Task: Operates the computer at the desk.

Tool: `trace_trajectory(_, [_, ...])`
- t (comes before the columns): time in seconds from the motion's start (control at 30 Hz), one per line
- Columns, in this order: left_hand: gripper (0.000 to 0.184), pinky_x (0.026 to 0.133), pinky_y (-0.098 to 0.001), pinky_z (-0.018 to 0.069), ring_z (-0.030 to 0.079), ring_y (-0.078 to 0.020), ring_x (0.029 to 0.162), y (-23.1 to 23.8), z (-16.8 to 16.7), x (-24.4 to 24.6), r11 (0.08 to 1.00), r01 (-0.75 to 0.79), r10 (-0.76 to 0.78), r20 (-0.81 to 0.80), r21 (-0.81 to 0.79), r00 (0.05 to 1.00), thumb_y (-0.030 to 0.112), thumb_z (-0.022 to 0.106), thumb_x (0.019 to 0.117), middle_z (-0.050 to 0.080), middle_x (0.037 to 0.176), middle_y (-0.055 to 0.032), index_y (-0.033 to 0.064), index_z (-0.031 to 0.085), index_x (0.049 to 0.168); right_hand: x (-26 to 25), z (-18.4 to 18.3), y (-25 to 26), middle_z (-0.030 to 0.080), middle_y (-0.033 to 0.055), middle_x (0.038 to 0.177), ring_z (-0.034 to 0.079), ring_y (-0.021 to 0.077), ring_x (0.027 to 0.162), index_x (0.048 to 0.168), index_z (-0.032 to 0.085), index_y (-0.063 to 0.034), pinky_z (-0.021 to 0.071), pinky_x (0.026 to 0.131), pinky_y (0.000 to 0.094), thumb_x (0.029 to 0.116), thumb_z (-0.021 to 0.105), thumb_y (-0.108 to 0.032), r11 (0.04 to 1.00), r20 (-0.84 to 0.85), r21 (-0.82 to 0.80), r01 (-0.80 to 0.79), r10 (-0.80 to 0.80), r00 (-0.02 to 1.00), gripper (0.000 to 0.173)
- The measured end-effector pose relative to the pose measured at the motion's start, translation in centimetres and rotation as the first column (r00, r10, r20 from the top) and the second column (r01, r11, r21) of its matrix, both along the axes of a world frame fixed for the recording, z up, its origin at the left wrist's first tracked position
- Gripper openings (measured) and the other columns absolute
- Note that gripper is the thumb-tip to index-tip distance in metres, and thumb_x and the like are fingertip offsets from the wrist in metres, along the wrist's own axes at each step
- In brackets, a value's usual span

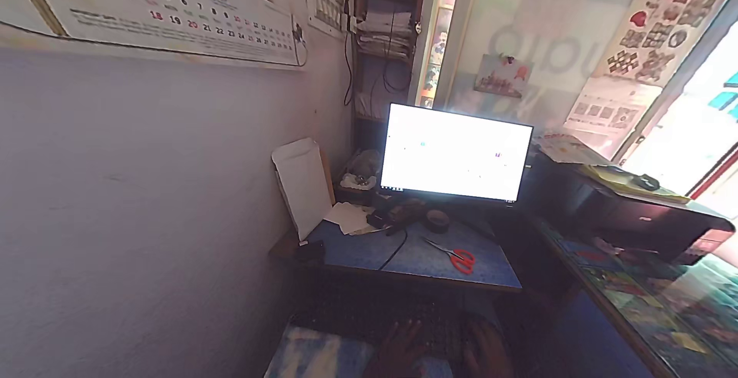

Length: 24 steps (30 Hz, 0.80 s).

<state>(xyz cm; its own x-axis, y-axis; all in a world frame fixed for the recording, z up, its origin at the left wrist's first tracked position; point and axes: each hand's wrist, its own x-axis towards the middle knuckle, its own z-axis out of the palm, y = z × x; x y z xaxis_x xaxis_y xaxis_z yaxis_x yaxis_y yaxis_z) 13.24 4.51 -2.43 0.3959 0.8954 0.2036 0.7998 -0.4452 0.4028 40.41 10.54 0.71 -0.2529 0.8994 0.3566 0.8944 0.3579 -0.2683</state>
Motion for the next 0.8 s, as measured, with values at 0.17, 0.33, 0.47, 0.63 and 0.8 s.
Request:
trace_trajectory(0.17, [0.052,0.127,-0.0529,0.0138,0.023,-0.0266,0.157,-0.11,0.43,0.00,1.000,-0.015,0.015,0.016,-0.006,1.000,0.050,0.040,0.1070,0.032,0.167,-0.0076,0.0260,0.051,0.152,0.04,-0.18,0.14,0.058,0.0172,0.146,0.054,0.0353,0.137,0.137,0.066,-0.0087,0.0442,0.114,0.0497,0.0933,0.061,-0.030,1.000,0.002,-0.005,0.006,-0.006,1.000,0.049])
trace_trajectory(0.33, [0.053,0.128,-0.0515,0.0164,0.023,-0.0285,0.157,-0.37,0.60,0.03,0.999,-0.048,0.047,0.064,0.011,0.997,0.051,0.043,0.1058,0.031,0.167,-0.0106,0.0242,0.051,0.151,-0.02,0.03,0.05,0.058,0.0180,0.146,0.053,0.0359,0.138,0.139,0.064,-0.0084,0.0442,0.114,0.0504,0.0929,0.062,-0.030,1.000,-0.005,-0.027,0.015,-0.016,1.000,0.050])
trace_trajectory(0.47, [0.057,0.127,-0.0525,0.0158,0.020,-0.0319,0.157,-0.49,0.13,0.09,0.996,-0.083,0.079,0.090,0.045,0.993,0.052,0.045,0.1050,0.029,0.167,-0.0136,0.0225,0.048,0.154,0.01,-0.20,0.14,0.058,0.0170,0.146,0.054,0.0361,0.137,0.138,0.065,-0.0088,0.0445,0.113,0.0505,0.0926,0.062,-0.030,1.000,-0.002,-0.016,0.007,-0.007,1.000,0.050])
trace_trajectory(0.63, [0.063,0.128,-0.0542,0.0117,0.019,-0.0338,0.157,-0.35,0.22,0.24,0.994,-0.109,0.107,0.068,0.030,0.992,0.053,0.045,0.1043,0.028,0.167,-0.0159,0.0154,0.046,0.154,0.09,-0.35,0.33,0.058,0.0173,0.146,0.054,0.0357,0.137,0.138,0.065,-0.0086,0.0446,0.113,0.0503,0.0927,0.062,-0.029,1.000,-0.001,-0.010,0.012,-0.012,1.000,0.050])
trace_trajectory(0.8, [0.065,0.127,-0.0536,0.0140,0.021,-0.0324,0.157,-0.17,0.01,0.34,0.993,-0.113,0.110,0.052,0.046,0.993,0.054,0.045,0.1039,0.030,0.167,-0.0144,0.0145,0.045,0.155,-0.01,0.05,0.17,0.056,0.0194,0.147,0.053,0.0366,0.138,0.139,0.064,-0.0077,0.0447,0.113,0.0504,0.0928,0.062,-0.030,0.999,-0.006,-0.034,0.028,-0.028,1.000,0.051])
